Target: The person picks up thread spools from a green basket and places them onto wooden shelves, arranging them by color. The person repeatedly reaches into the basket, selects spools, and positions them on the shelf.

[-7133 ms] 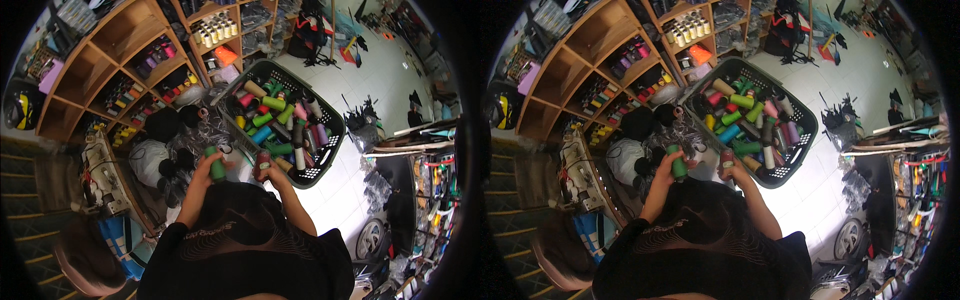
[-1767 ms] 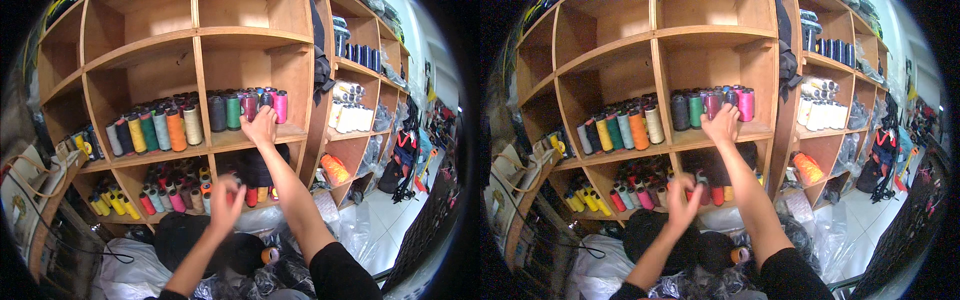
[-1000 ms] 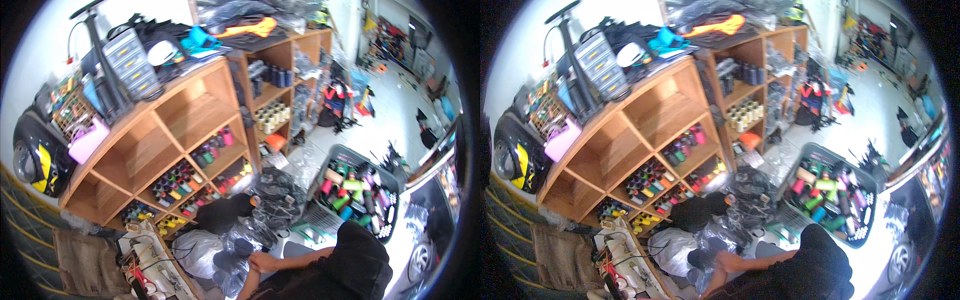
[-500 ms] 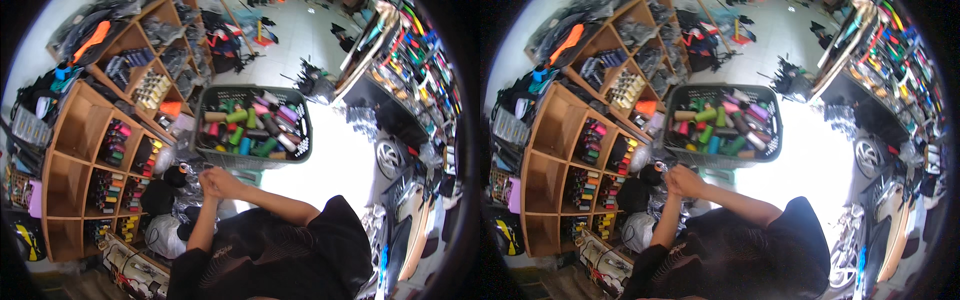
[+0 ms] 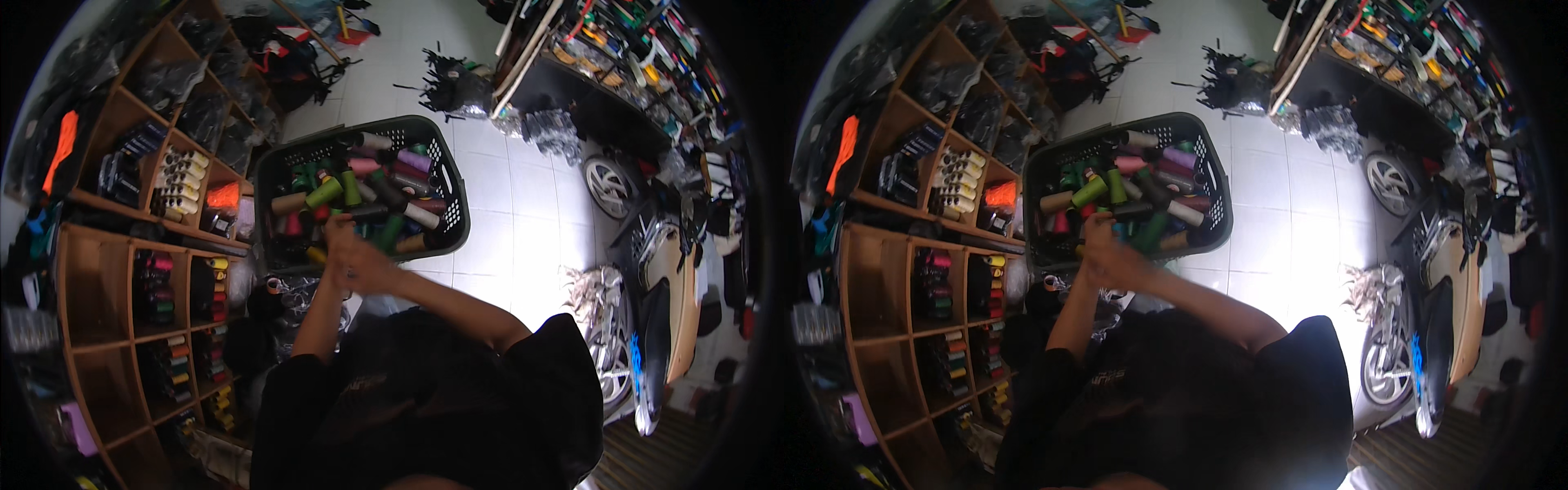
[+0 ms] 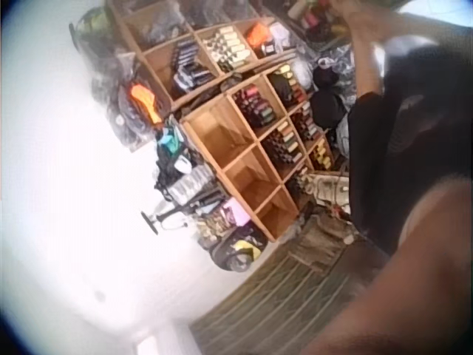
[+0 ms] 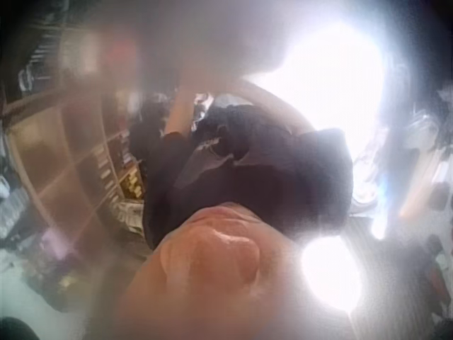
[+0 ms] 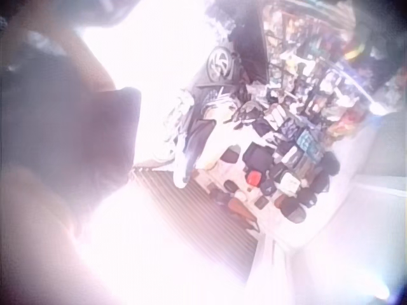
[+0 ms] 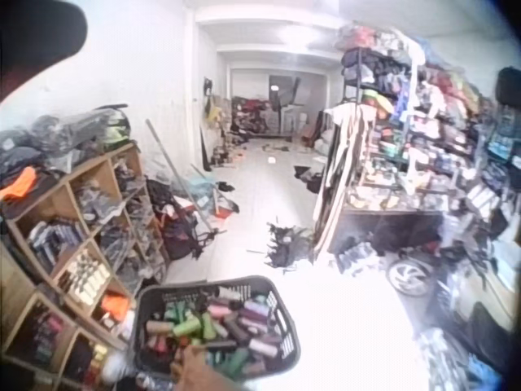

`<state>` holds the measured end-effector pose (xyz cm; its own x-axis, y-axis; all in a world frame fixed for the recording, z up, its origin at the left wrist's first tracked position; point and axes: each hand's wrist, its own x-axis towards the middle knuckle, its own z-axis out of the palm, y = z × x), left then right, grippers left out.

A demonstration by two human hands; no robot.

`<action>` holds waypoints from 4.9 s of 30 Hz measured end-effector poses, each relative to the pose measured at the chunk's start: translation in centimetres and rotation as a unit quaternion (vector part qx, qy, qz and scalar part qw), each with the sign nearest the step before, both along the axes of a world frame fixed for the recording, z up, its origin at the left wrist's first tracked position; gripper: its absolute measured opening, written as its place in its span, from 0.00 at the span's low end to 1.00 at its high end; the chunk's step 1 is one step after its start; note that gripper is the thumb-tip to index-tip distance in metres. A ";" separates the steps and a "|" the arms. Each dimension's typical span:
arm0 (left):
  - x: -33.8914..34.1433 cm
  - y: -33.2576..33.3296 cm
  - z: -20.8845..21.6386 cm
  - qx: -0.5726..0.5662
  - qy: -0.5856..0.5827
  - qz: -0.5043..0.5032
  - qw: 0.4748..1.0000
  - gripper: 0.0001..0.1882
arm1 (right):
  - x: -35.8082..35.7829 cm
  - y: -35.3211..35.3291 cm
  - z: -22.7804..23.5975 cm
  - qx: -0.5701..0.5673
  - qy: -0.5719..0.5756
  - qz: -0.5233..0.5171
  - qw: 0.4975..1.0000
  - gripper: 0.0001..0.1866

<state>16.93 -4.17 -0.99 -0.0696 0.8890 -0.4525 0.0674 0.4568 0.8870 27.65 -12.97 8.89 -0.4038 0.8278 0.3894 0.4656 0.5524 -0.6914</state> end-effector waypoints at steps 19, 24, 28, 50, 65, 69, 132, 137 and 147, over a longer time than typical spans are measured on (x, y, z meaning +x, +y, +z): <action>-0.5 0.3 -9.3 0.052 -0.061 -0.042 0.996 0.09 | -0.3 5.9 -4.0 -0.156 0.017 -0.049 0.986 0.09; 0.0 0.1 -9.7 0.052 -0.054 -0.019 0.997 0.09 | 0.5 5.8 -6.5 -0.127 0.026 0.003 0.992 0.09; 0.2 0.3 -10.0 0.055 -0.045 -0.002 0.997 0.09 | 1.5 6.6 -6.0 -0.192 0.030 -0.019 0.981 0.10; 1.4 -0.4 -10.1 0.063 -0.021 0.037 0.997 0.11 | 2.9 7.8 -6.2 -0.243 0.038 0.120 0.962 0.10; -3.7 0.8 -7.6 0.181 0.358 -0.113 0.909 0.13 | 13.0 12.4 -8.1 -0.349 0.060 -0.180 0.918 0.19; -7.8 -1.3 -5.6 0.099 0.431 -0.210 0.872 0.10 | 17.7 11.6 -6.8 -0.336 0.132 -0.294 0.885 0.17; -10.2 0.6 -1.6 0.212 0.431 -0.115 0.870 0.33 | 17.5 0.8 -9.5 -0.189 -0.084 -0.308 0.929 0.10; 1.6 1.0 1.1 0.257 0.395 -0.243 0.848 0.32 | 17.7 1.0 -9.2 -0.191 -0.113 -0.284 0.933 0.09; 12.4 2.3 -1.9 0.336 0.520 -0.392 0.680 0.44 | 17.8 -0.1 -8.7 -0.193 -0.121 -0.229 0.946 0.11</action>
<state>29.38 -1.87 -2.94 0.5737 0.8190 0.0063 0.8075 -0.5669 0.1628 45.47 -13.03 0.15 -0.0073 0.9993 -0.0363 0.7653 -0.0178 -0.6434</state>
